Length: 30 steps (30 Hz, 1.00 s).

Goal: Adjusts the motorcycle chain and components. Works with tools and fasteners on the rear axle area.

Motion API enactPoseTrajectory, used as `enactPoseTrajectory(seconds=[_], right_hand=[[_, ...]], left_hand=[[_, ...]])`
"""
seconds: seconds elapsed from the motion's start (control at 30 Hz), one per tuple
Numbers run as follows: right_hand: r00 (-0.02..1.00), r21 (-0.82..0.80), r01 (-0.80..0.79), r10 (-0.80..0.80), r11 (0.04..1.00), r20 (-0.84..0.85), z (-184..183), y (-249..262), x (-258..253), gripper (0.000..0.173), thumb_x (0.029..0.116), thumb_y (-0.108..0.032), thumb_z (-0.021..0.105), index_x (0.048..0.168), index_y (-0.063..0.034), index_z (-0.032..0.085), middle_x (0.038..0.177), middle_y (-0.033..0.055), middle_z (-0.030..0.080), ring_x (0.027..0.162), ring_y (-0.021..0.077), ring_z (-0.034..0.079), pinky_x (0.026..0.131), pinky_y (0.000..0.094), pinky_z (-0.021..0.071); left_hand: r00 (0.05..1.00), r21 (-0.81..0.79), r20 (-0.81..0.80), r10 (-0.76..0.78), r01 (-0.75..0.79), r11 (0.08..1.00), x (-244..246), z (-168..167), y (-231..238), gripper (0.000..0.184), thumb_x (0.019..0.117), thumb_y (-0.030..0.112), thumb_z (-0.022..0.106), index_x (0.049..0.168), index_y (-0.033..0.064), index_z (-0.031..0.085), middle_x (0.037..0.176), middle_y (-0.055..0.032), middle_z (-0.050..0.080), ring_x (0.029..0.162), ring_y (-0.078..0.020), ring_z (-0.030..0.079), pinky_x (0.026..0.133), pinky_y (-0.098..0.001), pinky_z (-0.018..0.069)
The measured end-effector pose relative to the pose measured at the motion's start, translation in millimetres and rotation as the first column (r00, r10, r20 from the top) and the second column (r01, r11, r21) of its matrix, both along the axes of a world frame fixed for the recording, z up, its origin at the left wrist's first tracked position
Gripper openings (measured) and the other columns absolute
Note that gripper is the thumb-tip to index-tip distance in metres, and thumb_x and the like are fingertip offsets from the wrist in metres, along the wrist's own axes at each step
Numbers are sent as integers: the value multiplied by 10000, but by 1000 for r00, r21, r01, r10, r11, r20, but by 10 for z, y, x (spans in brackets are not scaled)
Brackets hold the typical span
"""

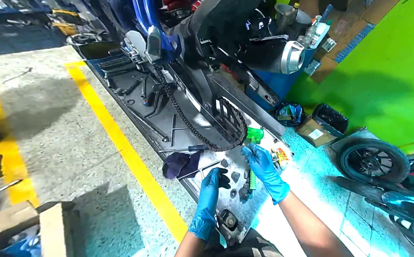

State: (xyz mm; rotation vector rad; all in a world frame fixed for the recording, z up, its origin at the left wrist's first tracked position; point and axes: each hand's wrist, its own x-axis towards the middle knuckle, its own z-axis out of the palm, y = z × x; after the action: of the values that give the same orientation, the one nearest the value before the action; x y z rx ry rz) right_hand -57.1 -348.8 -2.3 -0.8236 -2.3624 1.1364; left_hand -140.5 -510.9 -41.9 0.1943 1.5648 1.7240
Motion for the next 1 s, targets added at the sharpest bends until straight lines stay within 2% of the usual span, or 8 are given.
enactPoseTrajectory(seconds=[0.2,0.3,0.4,0.53,0.67,0.87,0.93,1.0], right_hand=[[999,-142,-36,39,989,18,-109,36,-49,367,1075,-292,520,1009,0,732,819,119,713,662,215,662,687,444,576],[962,-132,-70,103,989,255,-237,77,188,501,1063,-464,498,1009,-27,738,846,146,710,773,292,684,772,536,548],[876,-105,48,9,993,482,-782,238,801,474,1024,-511,539,1185,-97,703,1063,150,738,1005,334,711,878,599,546],[732,-41,379,-272,924,625,-1504,853,1605,454,1001,-424,595,1312,-95,645,1176,179,715,1089,375,689,921,624,530],[617,94,276,-251,957,746,-1751,1379,1603,496,998,-484,596,1245,-58,650,1183,187,703,1118,368,677,936,586,527],[646,107,112,-154,988,748,-1899,1570,1390,421,1016,-418,578,1219,-64,683,1192,189,708,1139,360,675,958,583,519],[751,-32,159,-100,987,653,-1915,1629,1383,420,1011,-380,603,1198,-14,691,1156,216,709,1108,358,678,976,562,513],[878,-289,253,-93,923,470,-1891,1598,1450,353,1019,-295,622,1099,42,689,973,197,695,899,293,672,841,476,548]], left_hand=[[977,25,-178,-122,128,991,86,-48,39,432,1095,202,292,1128,-38,649,787,-45,694,699,-156,694,714,-331,611],[966,25,-240,-97,106,994,207,58,19,422,1107,189,286,1139,-38,640,783,-26,687,675,-129,683,693,-304,608],[947,26,-310,-79,92,995,390,173,-49,411,1101,205,306,1132,-28,643,784,-12,688,678,-115,683,696,-289,609],[941,17,-339,6,0,1000,796,266,-112,392,1088,237,341,1136,4,652,803,-4,699,708,-117,695,723,-289,611],[931,30,-326,166,-165,986,1432,136,40,391,1072,241,368,1169,-4,657,841,-32,712,759,-152,705,743,-320,612],[976,-29,-167,140,-147,989,2416,-267,337,370,1079,213,378,1174,-2,664,882,-17,718,789,-125,709,770,-319,618],[984,-100,-120,131,-143,985,2457,-311,439,363,1083,235,384,1180,26,666,904,-11,722,812,-116,711,782,-305,611],[985,-175,-71,159,-169,970,2348,-406,623,368,1091,268,419,1242,19,645,1017,-66,726,912,-156,716,857,-342,600]])
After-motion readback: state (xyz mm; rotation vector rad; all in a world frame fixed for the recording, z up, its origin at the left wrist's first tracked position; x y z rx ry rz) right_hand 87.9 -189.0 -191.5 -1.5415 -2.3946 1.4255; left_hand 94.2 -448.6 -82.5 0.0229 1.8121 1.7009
